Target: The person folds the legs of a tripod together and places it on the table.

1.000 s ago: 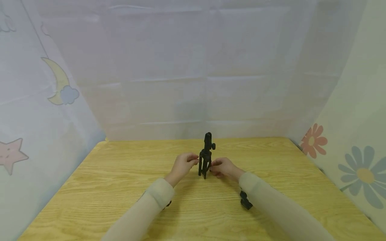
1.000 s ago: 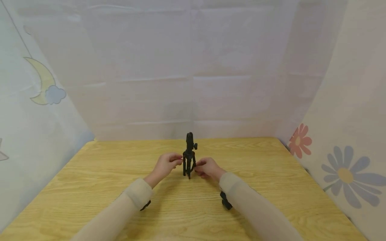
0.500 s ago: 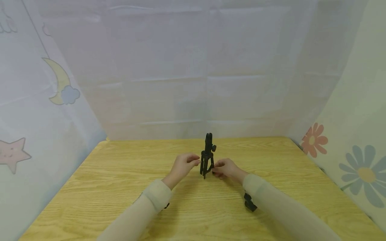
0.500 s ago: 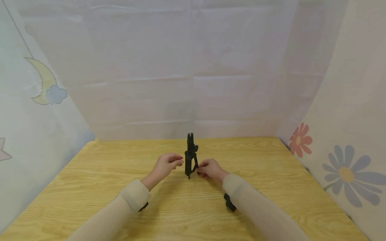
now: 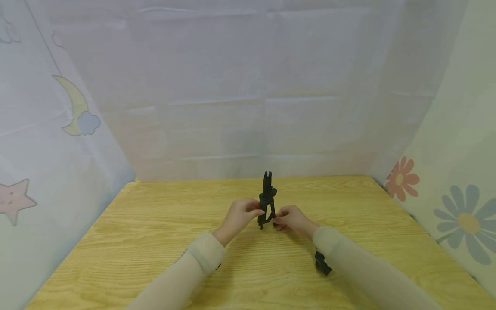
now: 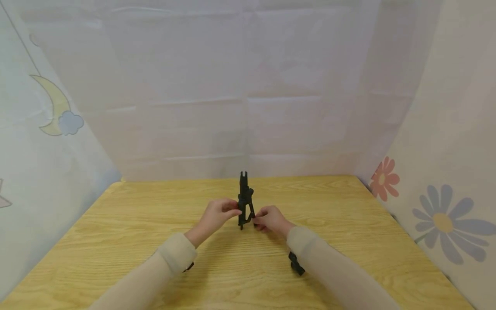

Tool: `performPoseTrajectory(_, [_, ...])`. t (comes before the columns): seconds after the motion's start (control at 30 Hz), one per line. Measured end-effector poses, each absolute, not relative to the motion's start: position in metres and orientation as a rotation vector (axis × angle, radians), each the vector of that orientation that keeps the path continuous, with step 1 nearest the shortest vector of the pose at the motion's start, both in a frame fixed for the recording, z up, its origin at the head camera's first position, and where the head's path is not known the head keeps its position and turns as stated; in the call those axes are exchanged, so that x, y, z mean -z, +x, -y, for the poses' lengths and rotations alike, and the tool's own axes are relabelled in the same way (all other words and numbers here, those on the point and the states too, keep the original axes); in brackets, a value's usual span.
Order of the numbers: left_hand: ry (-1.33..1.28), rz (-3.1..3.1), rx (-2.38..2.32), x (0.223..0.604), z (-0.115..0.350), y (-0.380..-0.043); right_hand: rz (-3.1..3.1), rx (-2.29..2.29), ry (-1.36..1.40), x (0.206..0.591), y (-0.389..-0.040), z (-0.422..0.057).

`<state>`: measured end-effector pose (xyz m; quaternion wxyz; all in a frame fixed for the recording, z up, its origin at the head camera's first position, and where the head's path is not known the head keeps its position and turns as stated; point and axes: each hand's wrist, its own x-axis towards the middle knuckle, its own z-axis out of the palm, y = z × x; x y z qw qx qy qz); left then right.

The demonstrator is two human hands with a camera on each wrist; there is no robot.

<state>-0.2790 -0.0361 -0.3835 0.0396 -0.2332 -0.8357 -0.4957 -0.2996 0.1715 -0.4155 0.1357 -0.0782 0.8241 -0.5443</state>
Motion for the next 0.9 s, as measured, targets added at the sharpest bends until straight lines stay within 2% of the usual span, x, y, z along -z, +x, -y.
performPoseTrajectory(0.9, [-0.587,2.585,1.571,0.387,0.033,-0.290,-2.225,1.585,-0.289,0.412,-0.297,-0.170])
